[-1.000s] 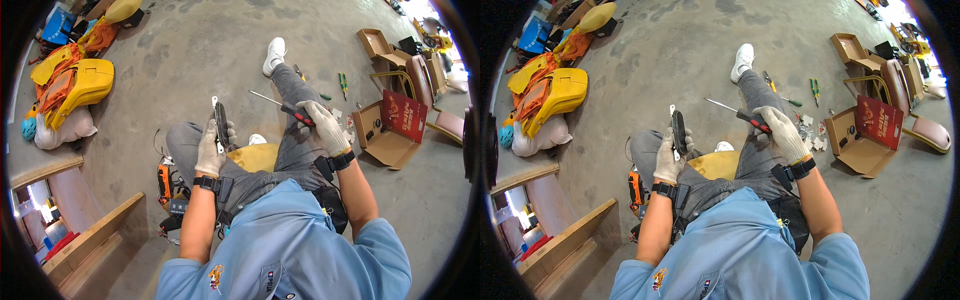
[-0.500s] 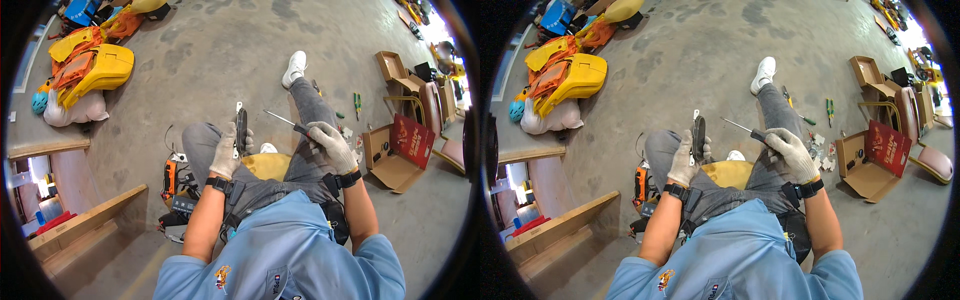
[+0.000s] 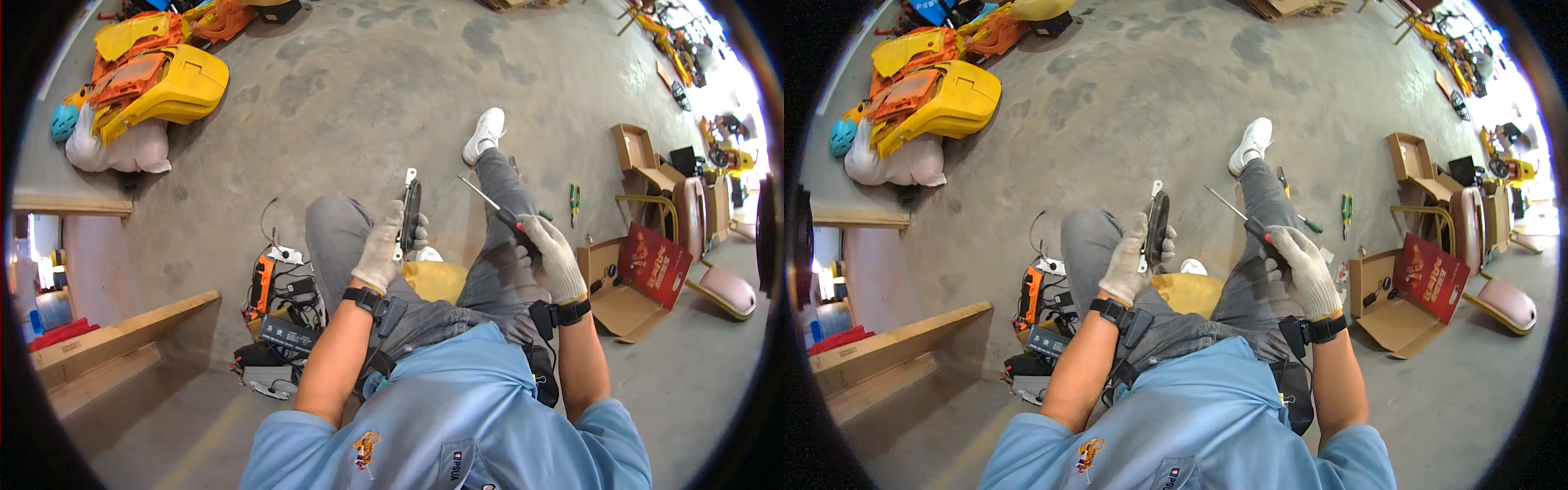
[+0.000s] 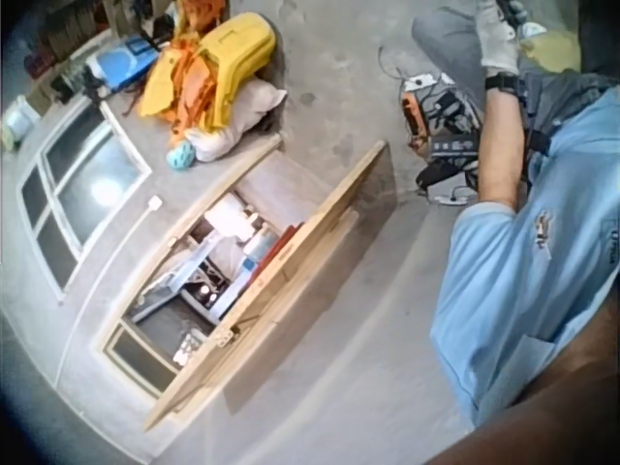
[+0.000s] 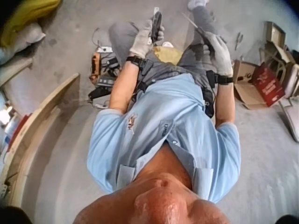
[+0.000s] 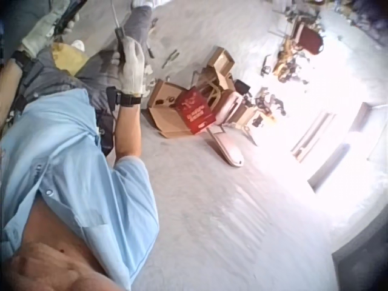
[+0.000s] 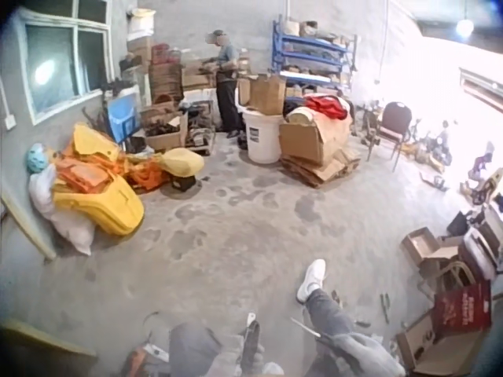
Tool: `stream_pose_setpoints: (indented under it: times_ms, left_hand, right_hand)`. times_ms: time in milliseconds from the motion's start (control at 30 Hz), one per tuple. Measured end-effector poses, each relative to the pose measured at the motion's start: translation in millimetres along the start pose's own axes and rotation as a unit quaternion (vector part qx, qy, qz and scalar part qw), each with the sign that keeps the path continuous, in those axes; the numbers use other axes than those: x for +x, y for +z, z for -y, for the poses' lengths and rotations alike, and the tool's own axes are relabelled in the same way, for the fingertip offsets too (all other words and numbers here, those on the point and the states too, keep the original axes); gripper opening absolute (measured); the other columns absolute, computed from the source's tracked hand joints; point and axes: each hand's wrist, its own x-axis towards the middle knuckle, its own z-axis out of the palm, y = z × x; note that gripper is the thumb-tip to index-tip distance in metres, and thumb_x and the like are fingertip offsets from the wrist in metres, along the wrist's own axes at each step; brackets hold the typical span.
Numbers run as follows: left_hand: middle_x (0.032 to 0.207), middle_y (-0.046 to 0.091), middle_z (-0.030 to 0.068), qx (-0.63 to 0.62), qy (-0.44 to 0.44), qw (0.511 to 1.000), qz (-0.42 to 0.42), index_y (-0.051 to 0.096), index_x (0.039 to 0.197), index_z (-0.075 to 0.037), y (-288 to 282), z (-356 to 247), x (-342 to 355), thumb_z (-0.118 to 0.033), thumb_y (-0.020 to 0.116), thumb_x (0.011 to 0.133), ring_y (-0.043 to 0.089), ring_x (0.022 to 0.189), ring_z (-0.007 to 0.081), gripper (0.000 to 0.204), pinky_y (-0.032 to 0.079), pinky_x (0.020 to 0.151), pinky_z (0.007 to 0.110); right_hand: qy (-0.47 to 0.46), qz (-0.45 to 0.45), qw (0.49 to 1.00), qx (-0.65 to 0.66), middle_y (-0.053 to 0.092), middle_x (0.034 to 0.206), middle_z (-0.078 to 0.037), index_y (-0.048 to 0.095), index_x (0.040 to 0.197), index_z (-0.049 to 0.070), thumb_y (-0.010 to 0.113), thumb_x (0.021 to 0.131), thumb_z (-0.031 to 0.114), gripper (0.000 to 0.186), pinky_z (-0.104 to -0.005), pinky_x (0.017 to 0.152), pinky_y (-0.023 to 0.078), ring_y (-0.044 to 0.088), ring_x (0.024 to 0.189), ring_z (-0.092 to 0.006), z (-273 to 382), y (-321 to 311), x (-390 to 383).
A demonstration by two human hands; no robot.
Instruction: The recorder is using a screwdriver to disassemble and repair a motorcycle instrument cluster/dashboard while seated in a workshop.
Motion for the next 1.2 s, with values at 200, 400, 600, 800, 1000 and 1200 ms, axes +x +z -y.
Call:
stream_pose_setpoints:
  times_ms: [200,400,600,800,1000,1200]
  left_hand:
    - [0.104,0.071,0.0105,-0.069,0.011,0.994,0.086,0.057,0.136,-0.006,5,2,8,-0.051,0.060,0.106,0.073,0.084,0.0167,0.054,0.065,0.073,0.032]
    - [0.105,0.071,0.0116,-0.111,-0.001,0.986,0.123,0.055,0.137,-0.006,5,3,10,-0.051,0.060,0.106,0.074,0.083,0.0179,0.055,0.064,0.074,0.035]
    - [0.109,0.070,0.0131,-0.091,0.001,0.979,0.185,0.046,0.151,-0.007,6,-2,7,-0.048,0.060,0.107,0.074,0.084,0.0185,0.062,0.064,0.074,0.034]
    - [0.110,0.070,0.0122,-0.047,-0.032,0.971,0.232,0.037,0.162,-0.008,12,-1,1,-0.044,0.065,0.105,0.073,0.086,0.0173,0.073,0.062,0.072,0.031]
    - [0.109,0.070,0.0090,0.054,-0.073,0.951,0.296,0.042,0.160,-0.006,21,5,3,-0.049,0.068,0.102,0.072,0.086,0.0137,0.077,0.060,0.072,0.029]
    - [0.110,0.071,0.0096,-0.001,-0.080,0.944,0.319,0.044,0.158,-0.005,18,9,5,-0.047,0.069,0.102,0.072,0.089,0.0141,0.074,0.060,0.073,0.029]
  right_hand:
    - [-0.023,-0.022,0.999,0.025,0.066,0.102,-0.004,0.063,0.131,0.000,0.066,0.107,0.029,0.038,-0.0246,0.061,0.051,0.062,0.075,-0.0107,19,14,-20]
    - [-0.057,0.015,0.997,0.045,0.067,0.098,-0.009,0.062,0.133,0.000,0.060,0.110,0.032,0.039,-0.0226,0.060,0.050,0.061,0.074,-0.0103,38,29,-33]
    - [-0.072,0.000,0.996,0.049,0.066,0.098,-0.010,0.061,0.133,0.000,0.061,0.110,0.031,0.038,-0.0247,0.062,0.051,0.060,0.074,-0.0110,34,28,-47]
    - [-0.078,0.000,0.992,0.094,0.066,0.100,-0.008,0.065,0.130,0.001,0.060,0.110,0.031,0.036,-0.0244,0.063,0.048,0.059,0.075,-0.0125,42,32,-64]
    - [-0.072,-0.046,0.994,0.070,0.062,0.094,-0.005,0.065,0.132,0.001,0.062,0.109,0.037,0.043,-0.0245,0.061,0.045,0.056,0.072,-0.0112,39,23,-59]
    - [-0.084,-0.050,0.995,0.037,0.064,0.094,-0.006,0.064,0.130,0.001,0.062,0.109,0.037,0.042,-0.0243,0.062,0.045,0.055,0.072,-0.0103,33,20,-49]
